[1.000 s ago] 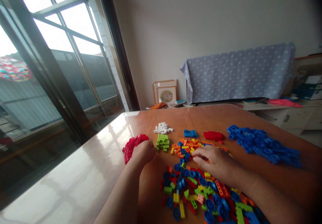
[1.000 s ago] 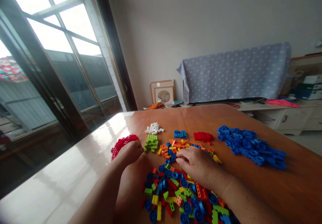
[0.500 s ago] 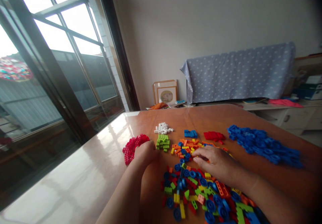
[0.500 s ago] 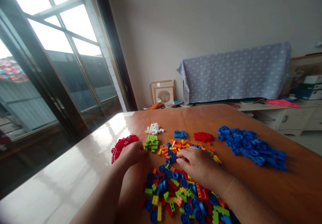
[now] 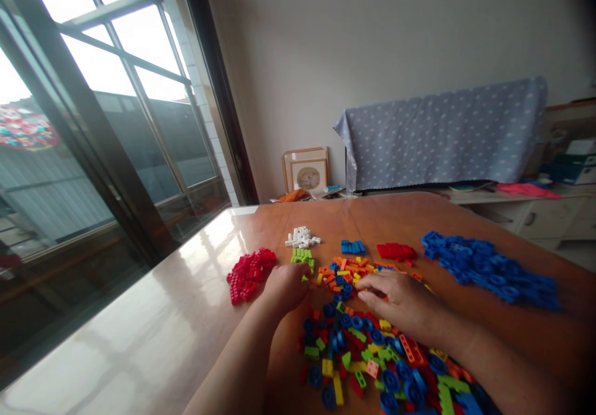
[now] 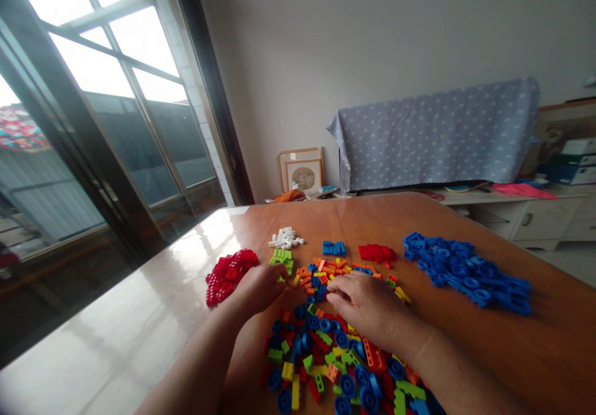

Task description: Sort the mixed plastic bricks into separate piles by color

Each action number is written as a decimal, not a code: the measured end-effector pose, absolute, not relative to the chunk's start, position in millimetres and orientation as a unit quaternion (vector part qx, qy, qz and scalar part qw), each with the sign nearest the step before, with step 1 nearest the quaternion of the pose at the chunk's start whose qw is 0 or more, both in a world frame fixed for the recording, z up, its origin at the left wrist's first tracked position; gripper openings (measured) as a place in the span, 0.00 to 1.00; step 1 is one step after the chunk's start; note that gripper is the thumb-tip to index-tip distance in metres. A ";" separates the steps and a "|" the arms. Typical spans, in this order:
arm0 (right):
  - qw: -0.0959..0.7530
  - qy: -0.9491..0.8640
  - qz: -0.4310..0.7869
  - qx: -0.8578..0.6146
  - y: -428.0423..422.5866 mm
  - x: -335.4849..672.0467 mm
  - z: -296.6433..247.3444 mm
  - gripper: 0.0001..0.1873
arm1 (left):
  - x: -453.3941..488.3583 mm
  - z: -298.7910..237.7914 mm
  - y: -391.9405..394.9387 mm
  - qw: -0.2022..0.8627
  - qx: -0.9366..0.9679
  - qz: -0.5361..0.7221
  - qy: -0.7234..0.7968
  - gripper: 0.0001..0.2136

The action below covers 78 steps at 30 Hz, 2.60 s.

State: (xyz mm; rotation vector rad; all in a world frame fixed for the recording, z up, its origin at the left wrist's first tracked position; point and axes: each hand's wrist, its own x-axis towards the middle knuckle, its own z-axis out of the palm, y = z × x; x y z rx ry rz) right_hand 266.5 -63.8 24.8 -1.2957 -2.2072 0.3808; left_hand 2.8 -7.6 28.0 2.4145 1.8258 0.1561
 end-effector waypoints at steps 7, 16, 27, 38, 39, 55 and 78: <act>0.270 -0.821 0.140 -0.483 -61.9 266.5 20.0 0.10 | -3.5 28.0 -3.6 0.023 0.774 0.030 0.632 0.07; 0.268 -0.821 0.139 -0.484 -60.3 267.7 18.0 0.10 | -1.9 26.8 -3.4 0.023 0.767 0.030 0.641 0.08; 0.266 -0.825 0.138 -0.480 -59.3 268.3 15.3 0.10 | -5.0 29.7 -4.0 0.013 0.763 0.018 0.646 0.07; 0.259 -0.825 0.145 -0.481 -60.5 267.9 18.6 0.10 | 2.1 28.7 -6.3 0.018 0.775 0.032 0.631 0.09; 0.260 -0.825 0.144 -0.481 -60.6 267.7 18.7 0.10 | 3.1 28.6 -6.8 0.019 0.777 0.032 0.629 0.10; 0.247 -0.827 0.140 -0.485 -65.5 266.5 24.5 0.11 | -16.5 17.6 2.6 -0.012 0.751 0.048 0.658 0.10; 0.248 -0.824 0.142 -0.489 -57.7 272.1 17.3 0.12 | -2.0 29.0 -8.8 -0.007 0.774 0.108 0.624 0.06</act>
